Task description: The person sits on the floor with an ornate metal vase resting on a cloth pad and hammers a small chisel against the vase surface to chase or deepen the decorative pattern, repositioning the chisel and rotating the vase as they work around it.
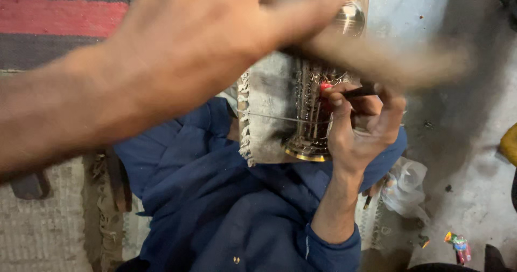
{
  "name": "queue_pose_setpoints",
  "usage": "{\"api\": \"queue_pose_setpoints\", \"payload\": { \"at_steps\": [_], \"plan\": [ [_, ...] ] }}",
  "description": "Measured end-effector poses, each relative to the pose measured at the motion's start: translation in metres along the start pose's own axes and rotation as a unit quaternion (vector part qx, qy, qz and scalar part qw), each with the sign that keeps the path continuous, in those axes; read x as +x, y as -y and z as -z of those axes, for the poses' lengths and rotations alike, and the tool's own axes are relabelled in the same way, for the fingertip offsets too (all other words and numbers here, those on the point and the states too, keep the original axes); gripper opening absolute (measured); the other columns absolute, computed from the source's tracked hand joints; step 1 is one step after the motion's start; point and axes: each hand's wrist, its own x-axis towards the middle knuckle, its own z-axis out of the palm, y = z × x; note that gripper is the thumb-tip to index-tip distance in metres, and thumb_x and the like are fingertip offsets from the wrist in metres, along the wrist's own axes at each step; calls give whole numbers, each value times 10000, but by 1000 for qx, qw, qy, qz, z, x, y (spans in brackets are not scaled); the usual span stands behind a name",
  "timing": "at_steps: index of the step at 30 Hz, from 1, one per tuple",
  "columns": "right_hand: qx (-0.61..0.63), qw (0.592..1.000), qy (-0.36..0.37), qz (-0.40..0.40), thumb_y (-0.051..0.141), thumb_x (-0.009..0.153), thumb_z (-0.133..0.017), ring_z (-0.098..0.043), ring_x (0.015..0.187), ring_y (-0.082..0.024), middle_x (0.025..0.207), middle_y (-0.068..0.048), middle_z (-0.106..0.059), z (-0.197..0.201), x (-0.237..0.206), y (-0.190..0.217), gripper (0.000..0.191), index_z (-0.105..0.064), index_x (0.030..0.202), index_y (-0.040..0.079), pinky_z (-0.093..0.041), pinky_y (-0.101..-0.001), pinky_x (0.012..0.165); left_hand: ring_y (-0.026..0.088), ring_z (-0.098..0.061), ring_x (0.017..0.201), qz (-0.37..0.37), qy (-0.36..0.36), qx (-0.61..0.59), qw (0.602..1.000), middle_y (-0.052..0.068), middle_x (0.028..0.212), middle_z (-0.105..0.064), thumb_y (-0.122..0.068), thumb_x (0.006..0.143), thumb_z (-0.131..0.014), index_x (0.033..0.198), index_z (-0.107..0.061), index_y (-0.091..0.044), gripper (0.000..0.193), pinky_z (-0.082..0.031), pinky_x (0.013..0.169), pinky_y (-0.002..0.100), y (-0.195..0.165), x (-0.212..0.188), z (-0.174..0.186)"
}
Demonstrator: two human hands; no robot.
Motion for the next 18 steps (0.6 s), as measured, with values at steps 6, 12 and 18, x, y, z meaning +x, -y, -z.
{"api": "queue_pose_setpoints", "payload": {
  "at_steps": [6, 12, 18],
  "plan": [
    [-6, 1000, 16, 0, -167, 1148, -610, -689, 933, -206, 1083, -181, -694, 1, 0, 1, 393, -403, 1420, 26, -579, -292, 889, 264, -678, 916, -1, -24, 7, 1000, 109, 1061, -641, -101, 1096, -594, 1458, -599, -203, 375, -523, 690, 377, 1, -3, -7],
    [9, 1000, 2, -3, -154, 1112, -637, -717, 953, -206, 1182, -168, -605, -1, 1, 2, 405, -399, 1384, 28, -637, -325, 870, 291, -691, 855, 0, -16, -21, 1000, 129, 998, -673, -80, 1084, -606, 1443, -618, -181, 373, -523, 659, 416, 6, -2, -12],
    [34, 999, 7, -33, -126, 1157, -647, -718, 927, -194, 1065, -156, -707, -2, -1, 3, 397, -411, 1434, 32, -628, -320, 894, 337, -706, 787, 6, 37, -43, 998, 198, 933, -687, -44, 1025, -619, 1443, -626, -139, 429, -542, 606, 434, 9, 4, -4]
  ]
}}
